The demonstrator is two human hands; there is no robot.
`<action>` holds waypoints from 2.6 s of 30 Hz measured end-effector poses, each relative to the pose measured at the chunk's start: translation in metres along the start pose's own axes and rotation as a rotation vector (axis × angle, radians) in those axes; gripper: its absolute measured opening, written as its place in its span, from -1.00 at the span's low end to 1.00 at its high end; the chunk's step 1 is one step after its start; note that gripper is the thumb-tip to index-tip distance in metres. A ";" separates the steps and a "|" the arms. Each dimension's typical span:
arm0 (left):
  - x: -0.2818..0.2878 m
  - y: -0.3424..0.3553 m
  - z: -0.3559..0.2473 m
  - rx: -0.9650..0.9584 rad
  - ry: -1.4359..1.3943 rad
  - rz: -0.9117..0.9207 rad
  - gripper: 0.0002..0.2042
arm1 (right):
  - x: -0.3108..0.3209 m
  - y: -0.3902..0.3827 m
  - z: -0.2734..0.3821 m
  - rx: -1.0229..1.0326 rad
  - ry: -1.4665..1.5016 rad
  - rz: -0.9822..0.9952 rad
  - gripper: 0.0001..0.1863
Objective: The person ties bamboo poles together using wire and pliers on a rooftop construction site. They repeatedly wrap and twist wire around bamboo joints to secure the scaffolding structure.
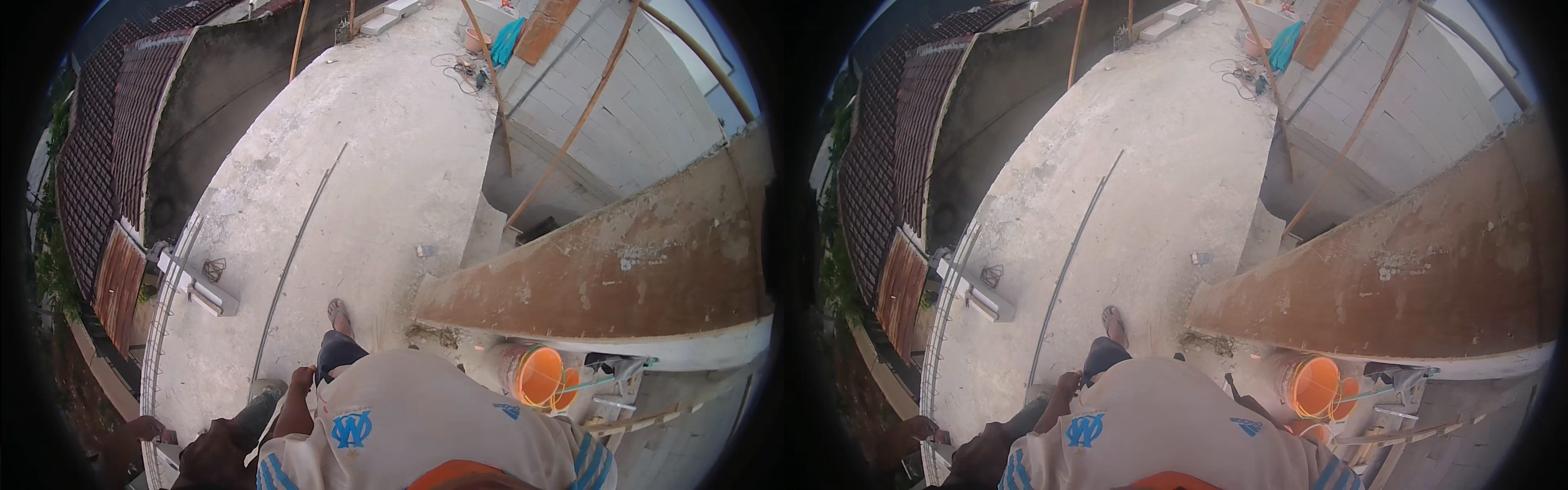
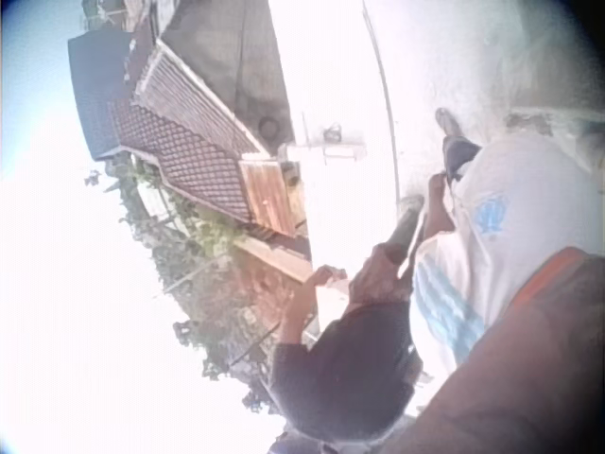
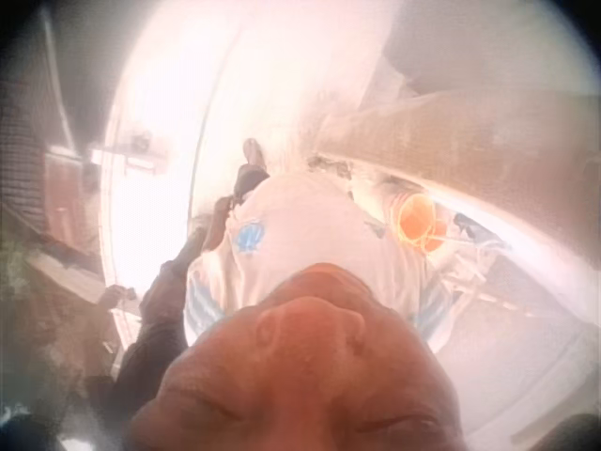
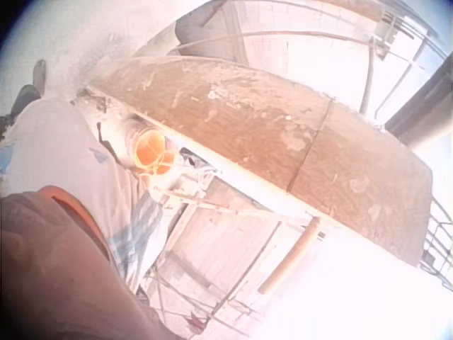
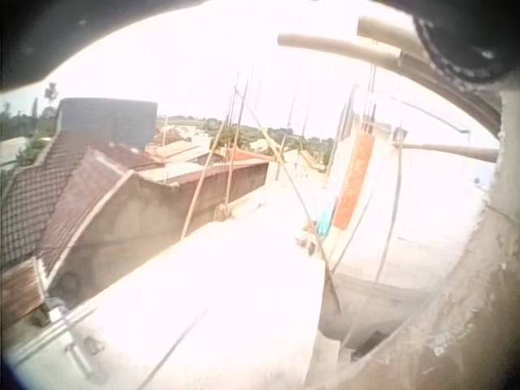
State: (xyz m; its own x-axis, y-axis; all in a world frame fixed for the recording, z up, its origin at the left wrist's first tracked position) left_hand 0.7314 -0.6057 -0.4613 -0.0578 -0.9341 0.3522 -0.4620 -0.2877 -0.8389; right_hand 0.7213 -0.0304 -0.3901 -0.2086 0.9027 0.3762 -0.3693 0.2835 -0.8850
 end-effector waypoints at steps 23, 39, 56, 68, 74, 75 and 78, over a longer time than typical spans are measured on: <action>0.124 0.250 -0.466 -0.002 0.092 0.220 -0.58 | -0.045 0.105 0.344 -0.090 0.221 -0.043 -0.69; 0.005 0.389 -0.779 -0.461 0.818 0.592 -0.65 | 0.016 0.160 0.474 -0.161 0.565 -0.197 -0.69; -0.218 0.381 -1.099 -0.399 0.765 0.589 -0.51 | 0.026 0.128 0.545 -0.408 1.041 -0.322 -0.68; -0.198 0.367 -1.052 -0.227 1.044 0.449 -0.63 | 0.162 0.130 0.465 -0.397 1.420 -0.725 -0.55; -0.240 0.409 -1.076 -0.153 1.261 0.523 -0.73 | 0.320 0.056 0.442 -0.202 1.425 -1.281 -0.47; -0.256 0.408 -1.095 -0.169 1.185 0.513 -0.74 | 0.343 0.033 0.447 -0.177 1.444 -1.357 -0.48; -0.299 0.414 -1.130 -0.184 1.028 0.557 -0.79 | 0.421 -0.036 0.470 -0.144 1.319 -1.436 -0.63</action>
State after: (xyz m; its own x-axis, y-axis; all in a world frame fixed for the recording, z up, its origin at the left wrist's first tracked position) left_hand -0.4429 -0.2069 -0.4445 -0.9373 -0.2884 0.1959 -0.2636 0.2185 -0.9396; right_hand 0.2216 0.1870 -0.0710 0.8523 -0.3660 0.3737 0.4584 0.8667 -0.1966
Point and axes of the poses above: each hand's wrist, its own y-axis towards the middle knuckle, its own x-axis out of the back of the hand, z = x × y, the point moved 5 cm from there along y, towards the middle knuckle, and after that the axes turned 2 degrees about -y, right-handed, at the moved point
